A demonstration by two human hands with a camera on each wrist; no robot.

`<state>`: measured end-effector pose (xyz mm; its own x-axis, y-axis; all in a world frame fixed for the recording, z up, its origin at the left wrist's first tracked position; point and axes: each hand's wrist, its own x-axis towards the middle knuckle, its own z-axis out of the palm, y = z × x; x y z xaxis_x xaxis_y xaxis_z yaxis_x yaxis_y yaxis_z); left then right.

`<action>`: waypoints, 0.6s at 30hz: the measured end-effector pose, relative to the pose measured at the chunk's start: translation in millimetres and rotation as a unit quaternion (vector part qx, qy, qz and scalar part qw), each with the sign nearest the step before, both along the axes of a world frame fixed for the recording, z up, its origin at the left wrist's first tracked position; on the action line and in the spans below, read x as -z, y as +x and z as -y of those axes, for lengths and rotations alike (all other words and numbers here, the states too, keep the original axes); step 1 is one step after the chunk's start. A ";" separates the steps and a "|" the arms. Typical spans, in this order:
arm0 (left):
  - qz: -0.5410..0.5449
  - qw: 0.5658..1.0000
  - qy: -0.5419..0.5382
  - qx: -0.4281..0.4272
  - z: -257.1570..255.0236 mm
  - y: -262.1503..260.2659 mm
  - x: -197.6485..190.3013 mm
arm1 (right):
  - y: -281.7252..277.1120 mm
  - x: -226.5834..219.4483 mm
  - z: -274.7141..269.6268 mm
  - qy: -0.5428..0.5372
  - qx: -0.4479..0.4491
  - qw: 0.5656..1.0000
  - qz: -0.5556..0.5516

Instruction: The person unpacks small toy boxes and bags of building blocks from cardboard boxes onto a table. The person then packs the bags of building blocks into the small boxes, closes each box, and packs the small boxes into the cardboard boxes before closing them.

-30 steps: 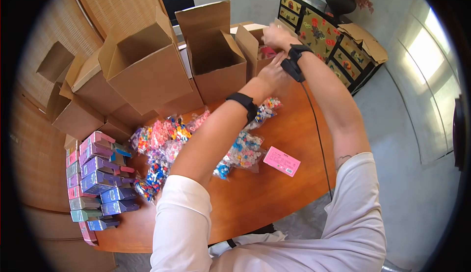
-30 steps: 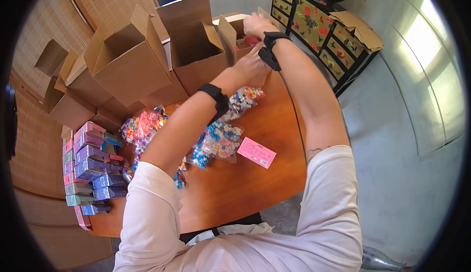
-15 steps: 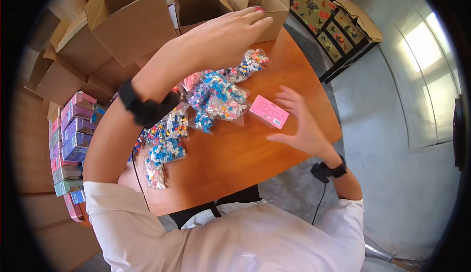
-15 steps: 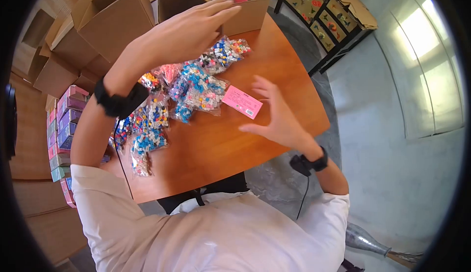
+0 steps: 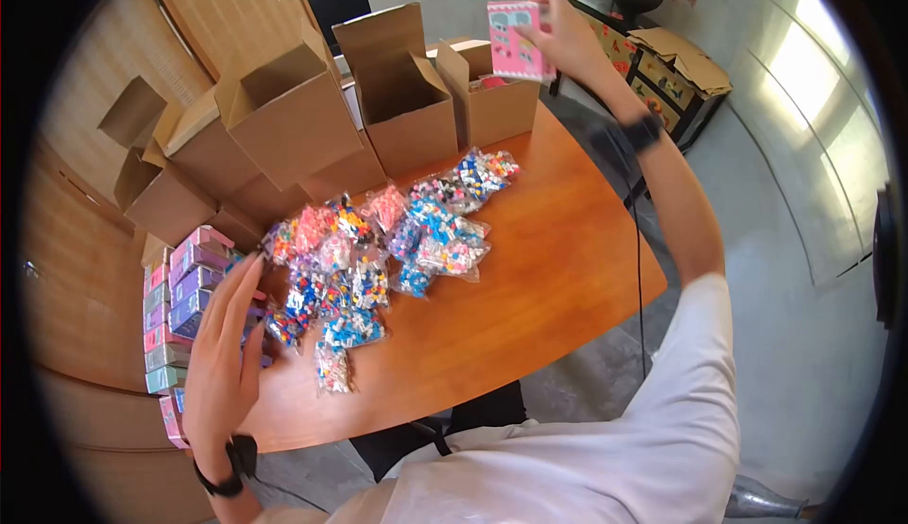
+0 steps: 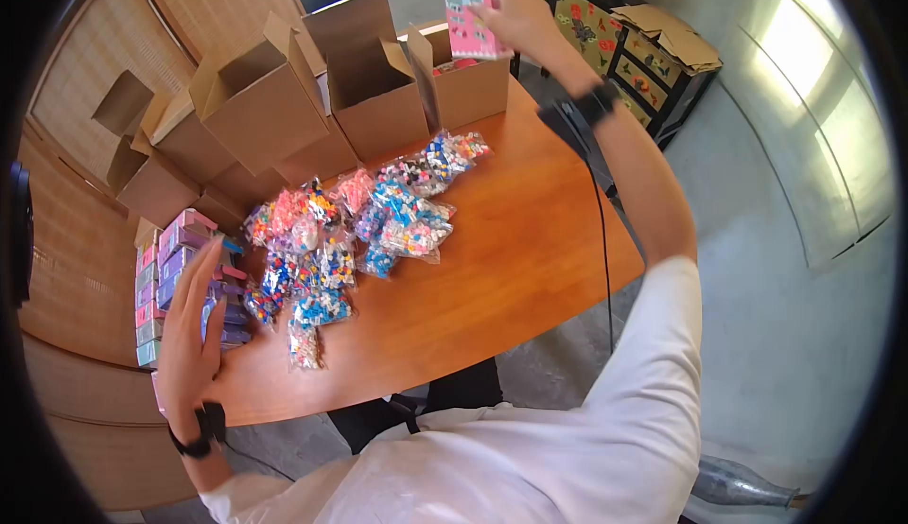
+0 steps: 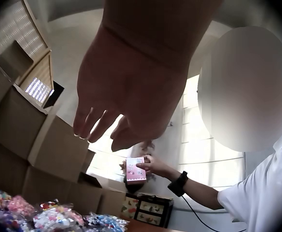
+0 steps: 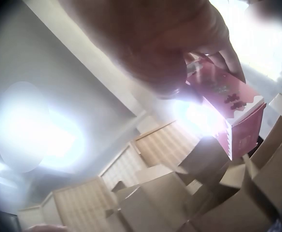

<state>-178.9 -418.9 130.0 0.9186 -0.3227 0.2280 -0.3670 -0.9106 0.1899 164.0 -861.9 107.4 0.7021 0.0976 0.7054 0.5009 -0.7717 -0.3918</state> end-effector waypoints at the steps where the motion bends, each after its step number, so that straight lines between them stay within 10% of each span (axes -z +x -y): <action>1: -0.007 0.999 0.003 -0.039 -12.4 -16.2 6.0 | 39.2 -0.3 -0.6 -0.069 0.070 0.995 0.011; 10: -0.066 0.987 -0.036 -0.144 -30.4 -63.3 12.4 | 181.4 66.2 -28.3 -0.121 -0.076 0.924 -0.355; 14: -0.055 0.996 -0.053 0.044 34.5 7.1 -12.2 | 154.4 79.5 -29.1 -0.196 0.061 0.974 -0.091; 16: -0.031 0.990 -0.045 0.130 70.0 55.4 -11.0 | 123.0 56.4 -16.0 -0.017 0.027 0.986 0.163; 18: 0.026 0.978 -0.060 0.197 107.1 117.1 6.6 | 104.5 61.5 2.9 0.045 0.055 0.988 0.137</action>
<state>-61.8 -526.0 123.4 0.7150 -0.6173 0.3282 -0.6965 -0.6693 0.2585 268.5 -864.8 45.9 0.4860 -0.0416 0.8730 0.5124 -0.7956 -0.3231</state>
